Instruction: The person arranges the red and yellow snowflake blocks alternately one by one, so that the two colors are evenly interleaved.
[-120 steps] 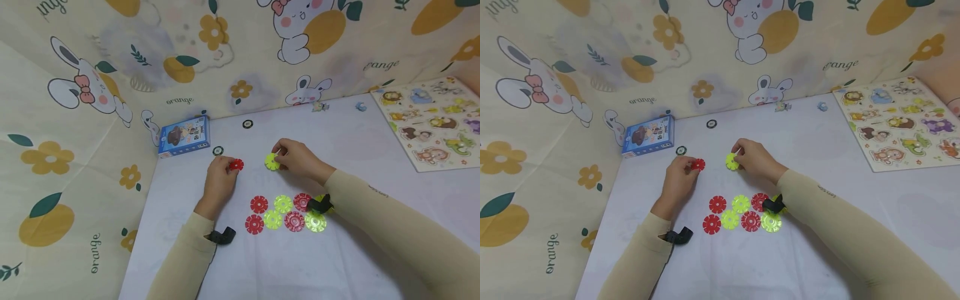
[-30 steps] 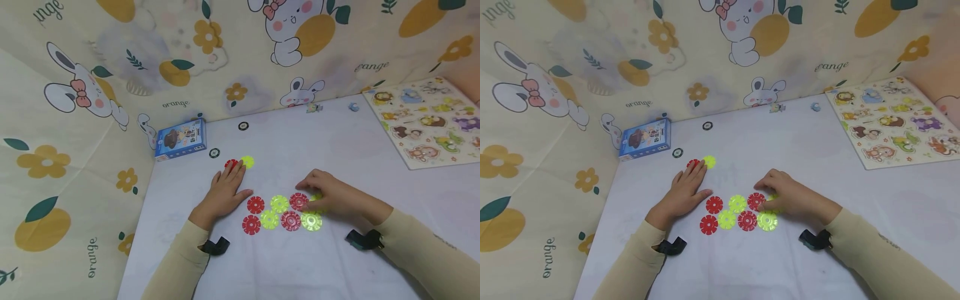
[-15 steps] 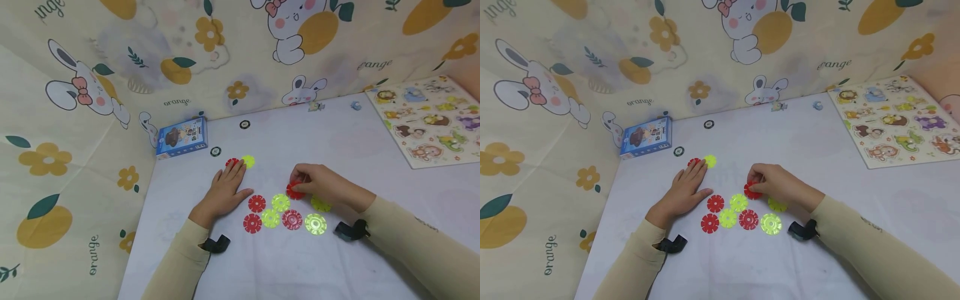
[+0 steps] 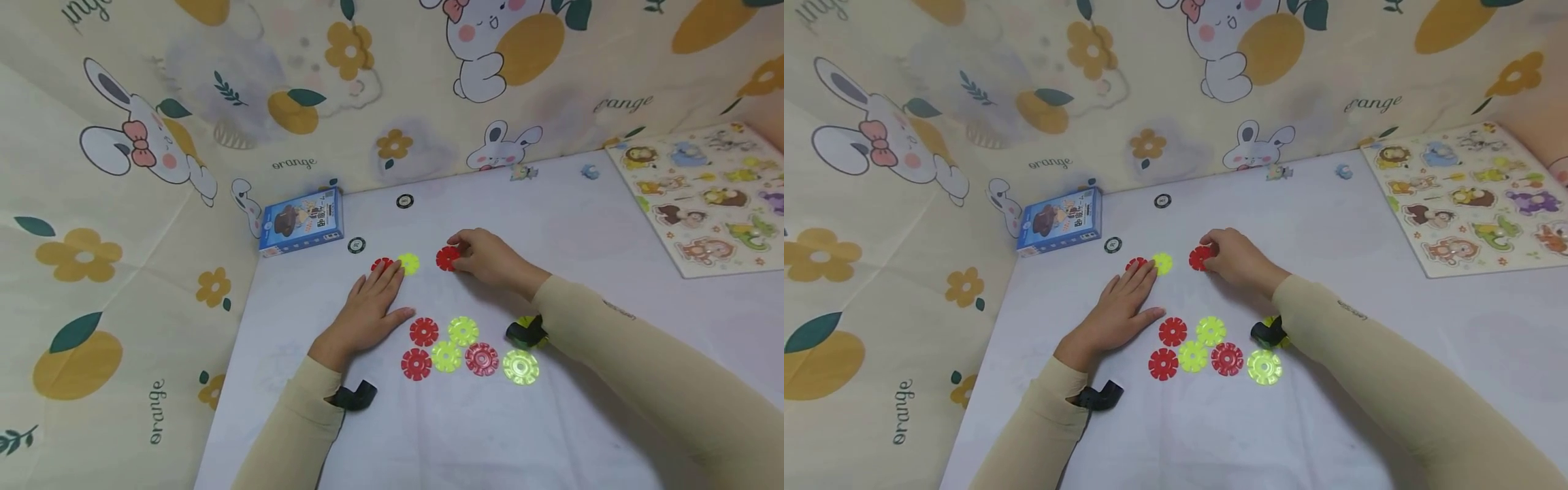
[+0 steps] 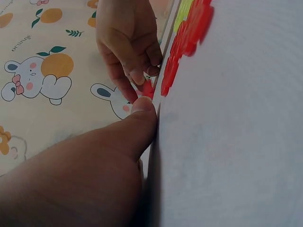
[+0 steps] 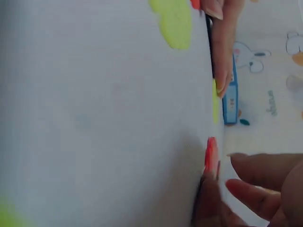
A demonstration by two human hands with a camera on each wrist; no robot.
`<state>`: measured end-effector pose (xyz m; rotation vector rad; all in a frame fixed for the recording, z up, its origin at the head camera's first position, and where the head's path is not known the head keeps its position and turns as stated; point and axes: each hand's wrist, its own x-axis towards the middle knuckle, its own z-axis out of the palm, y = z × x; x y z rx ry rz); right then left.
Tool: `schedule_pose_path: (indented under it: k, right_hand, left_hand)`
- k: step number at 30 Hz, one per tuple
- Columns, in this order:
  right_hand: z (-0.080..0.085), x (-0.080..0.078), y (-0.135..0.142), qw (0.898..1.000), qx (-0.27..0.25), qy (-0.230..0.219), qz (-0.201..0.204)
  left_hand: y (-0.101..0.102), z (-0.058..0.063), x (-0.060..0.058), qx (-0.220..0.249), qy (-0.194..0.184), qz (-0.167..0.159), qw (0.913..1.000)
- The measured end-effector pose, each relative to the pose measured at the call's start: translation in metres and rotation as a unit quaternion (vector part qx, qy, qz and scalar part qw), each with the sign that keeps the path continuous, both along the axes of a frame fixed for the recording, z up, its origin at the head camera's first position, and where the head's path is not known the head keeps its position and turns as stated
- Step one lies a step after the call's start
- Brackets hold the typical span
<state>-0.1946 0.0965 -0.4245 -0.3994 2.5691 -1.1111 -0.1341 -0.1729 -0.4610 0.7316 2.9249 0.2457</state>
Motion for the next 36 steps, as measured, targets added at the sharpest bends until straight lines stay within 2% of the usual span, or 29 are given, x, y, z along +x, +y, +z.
schedule_pose_path:
  k: [3,5,7,9,11,24,29,31,33,36]
  right_hand:
    - [0.005,0.011,0.001,0.995,0.073,0.06,0.043]
    - [0.007,0.02,0.001,0.982,0.136,0.095,0.087]
    - [0.008,0.025,0.001,0.966,0.188,0.119,0.134]
    - [0.009,0.028,-0.001,0.952,0.219,0.126,0.171]
    - [0.009,0.028,-0.004,0.948,0.229,0.117,0.189]
    - [0.003,0.024,-0.022,0.95,0.241,0.087,0.181]
    - [0.003,0.025,-0.024,0.948,0.24,0.099,0.182]
    - [0.006,0.025,-0.022,0.953,0.222,0.105,0.177]
    - [0.011,0.024,-0.018,0.963,0.187,0.107,0.164]
    - [0.021,0.025,-0.003,0.984,0.081,0.09,0.131]
  left_hand:
    - [0.001,0.0,0.0,-0.005,0.001,0.0,1.0]
    - [0.001,0.0,-0.001,-0.006,-0.001,-0.001,1.0]
    - [0.0,0.001,-0.001,-0.003,-0.003,-0.001,1.0]
    - [0.0,0.001,-0.001,-0.001,-0.006,-0.001,1.0]
    - [0.0,0.001,0.0,0.0,-0.006,0.0,1.0]
    - [0.0,0.0,0.0,-0.007,-0.002,-0.002,1.0]
    - [-0.001,0.0,0.0,-0.005,0.004,-0.005,1.0]
    - [-0.001,0.0,0.0,-0.003,0.005,-0.004,1.0]
    - [-0.001,-0.001,0.0,-0.001,0.004,-0.004,1.0]
    - [-0.001,-0.001,0.0,0.001,0.001,-0.002,1.0]
